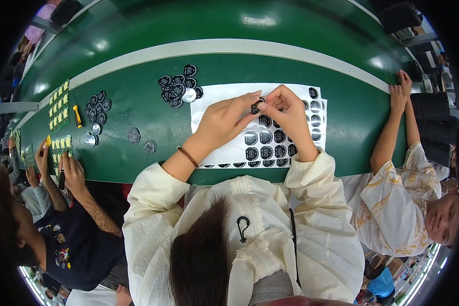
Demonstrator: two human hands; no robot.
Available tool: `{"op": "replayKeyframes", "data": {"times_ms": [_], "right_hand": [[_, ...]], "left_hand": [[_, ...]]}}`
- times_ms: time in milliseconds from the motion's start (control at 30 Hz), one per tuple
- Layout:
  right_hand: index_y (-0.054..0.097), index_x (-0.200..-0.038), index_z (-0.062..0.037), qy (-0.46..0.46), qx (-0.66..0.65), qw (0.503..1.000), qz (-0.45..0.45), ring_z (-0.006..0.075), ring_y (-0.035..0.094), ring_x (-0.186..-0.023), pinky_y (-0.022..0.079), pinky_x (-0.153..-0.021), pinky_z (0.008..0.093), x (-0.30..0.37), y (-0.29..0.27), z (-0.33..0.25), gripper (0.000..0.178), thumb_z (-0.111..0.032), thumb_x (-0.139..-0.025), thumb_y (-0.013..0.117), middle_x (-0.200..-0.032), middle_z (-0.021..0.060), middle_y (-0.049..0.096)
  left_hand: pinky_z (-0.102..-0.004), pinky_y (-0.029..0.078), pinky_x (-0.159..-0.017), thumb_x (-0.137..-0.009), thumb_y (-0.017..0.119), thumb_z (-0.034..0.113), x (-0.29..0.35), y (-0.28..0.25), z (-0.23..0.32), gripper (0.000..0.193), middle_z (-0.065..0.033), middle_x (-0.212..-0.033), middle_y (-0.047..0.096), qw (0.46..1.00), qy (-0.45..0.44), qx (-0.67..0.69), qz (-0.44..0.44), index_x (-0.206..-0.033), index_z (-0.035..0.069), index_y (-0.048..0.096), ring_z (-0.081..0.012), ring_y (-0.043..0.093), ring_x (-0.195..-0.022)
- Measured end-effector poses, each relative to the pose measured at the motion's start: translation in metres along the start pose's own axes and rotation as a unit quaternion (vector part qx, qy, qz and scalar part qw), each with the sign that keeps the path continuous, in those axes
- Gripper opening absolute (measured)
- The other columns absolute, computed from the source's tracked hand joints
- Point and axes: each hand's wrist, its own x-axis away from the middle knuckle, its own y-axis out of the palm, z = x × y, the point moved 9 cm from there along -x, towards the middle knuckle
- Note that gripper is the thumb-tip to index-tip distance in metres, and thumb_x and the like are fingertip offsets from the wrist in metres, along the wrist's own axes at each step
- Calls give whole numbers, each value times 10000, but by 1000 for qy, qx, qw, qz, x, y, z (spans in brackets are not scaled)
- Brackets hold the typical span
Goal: The person assembles small electronic components by hand, applying stickers from sticker sheets to plastic parts and joining the pieces together.
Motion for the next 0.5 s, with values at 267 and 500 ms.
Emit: {"op": "replayKeyframes", "data": {"times_ms": [267,500], "right_hand": [[557,-802,-16,-92,-74,991,-67,51,531,-628,421,-573,197,6,10,-12,176,-157,-903,583,-715,17,579],[570,-797,-12,-92,-36,995,-25,57,515,-632,413,-579,211,3,-4,-15,240,-196,-942,516,-703,19,571]], "left_hand": [[-300,544,-732,-742,737,73,-3,-14,2,415,-118,-1080,648,978,-55,187,80,-1101,7,541,-229,667,-930],[-354,520,-819,-720,760,125,-4,-25,-2,411,-123,-1124,625,985,-58,128,98,-1070,11,579,-262,643,-953]]}}
